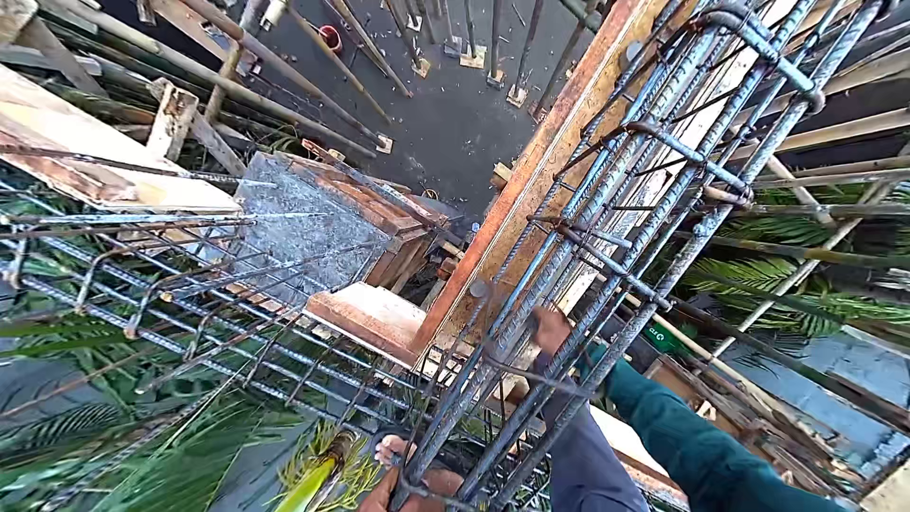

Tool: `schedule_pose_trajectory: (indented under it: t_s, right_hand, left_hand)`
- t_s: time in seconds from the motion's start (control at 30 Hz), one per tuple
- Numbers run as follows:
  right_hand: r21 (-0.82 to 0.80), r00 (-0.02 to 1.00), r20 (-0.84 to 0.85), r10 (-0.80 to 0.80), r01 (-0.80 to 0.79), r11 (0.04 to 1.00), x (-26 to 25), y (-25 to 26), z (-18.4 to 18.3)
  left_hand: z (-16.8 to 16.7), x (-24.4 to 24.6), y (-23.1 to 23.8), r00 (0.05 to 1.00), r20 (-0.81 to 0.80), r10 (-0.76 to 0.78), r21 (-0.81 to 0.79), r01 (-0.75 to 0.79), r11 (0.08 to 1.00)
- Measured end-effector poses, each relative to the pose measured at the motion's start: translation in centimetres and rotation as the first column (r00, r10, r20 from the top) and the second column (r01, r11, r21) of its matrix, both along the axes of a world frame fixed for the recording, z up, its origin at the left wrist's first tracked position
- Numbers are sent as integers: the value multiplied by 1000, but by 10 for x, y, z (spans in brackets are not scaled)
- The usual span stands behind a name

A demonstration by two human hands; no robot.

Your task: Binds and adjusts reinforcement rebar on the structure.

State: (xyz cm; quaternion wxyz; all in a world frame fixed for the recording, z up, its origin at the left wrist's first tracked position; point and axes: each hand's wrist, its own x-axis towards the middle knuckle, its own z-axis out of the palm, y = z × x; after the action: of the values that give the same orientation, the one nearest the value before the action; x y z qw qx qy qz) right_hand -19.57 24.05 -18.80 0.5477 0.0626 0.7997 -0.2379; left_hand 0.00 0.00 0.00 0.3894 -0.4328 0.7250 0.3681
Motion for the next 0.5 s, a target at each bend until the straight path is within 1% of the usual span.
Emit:
schedule_pose_trajectory:
  t_s: [0.07,0.1,0.13,0.17,0.2,0.23,0.27,0.3,0.33,0.37,0.4,0.43,0.5]
  right_hand:
    - [-51,992,89,-89,94,994,-1,-24,-2]
    - [-94,990,120,-76,87,992,0,-36,5]
    - [-133,990,140,-1,20,991,6,-41,18]
    - [-173,982,135,133,-108,979,13,-41,31]
    - [-188,950,100,296,-274,943,16,-38,42]
    - [-172,893,110,437,-416,893,11,-36,54]
    - [-129,883,88,462,-450,884,8,-29,50]
    - [-65,926,45,375,-372,926,6,-19,35]
    - [-2,980,-6,199,-199,980,8,-9,15]
    - [14,998,35,52,-53,999,9,0,3]
    - [11,998,60,-14,13,1000,19,3,-3]
    - [-19,998,68,-16,18,1000,41,3,-7]
    - [-115,992,52,111,-104,988,97,15,-1]
  left_hand:
    - [1,0,1,1000,-9,-5,-8,5,1000]
    - [-2,-3,1,1000,-17,-17,-16,17,1000]
    - [-1,-2,2,1000,-9,-28,-17,28,999]
    - [0,-1,3,999,0,-36,-21,36,999]
    - [1,0,4,999,12,-35,-20,36,999]
    - [1,0,4,999,19,-34,-21,34,999]
    - [0,0,3,999,18,-34,-24,35,999]
    - [-2,0,2,999,19,-32,-24,33,999]
    - [0,-1,2,999,27,-30,-21,30,999]
    - [3,-2,4,999,31,-24,-14,25,1000]
    - [4,-3,5,999,25,-22,-13,22,1000]
    - [4,-5,4,1000,16,-22,-18,22,1000]
    - [3,-6,1,1000,6,-20,-23,20,1000]
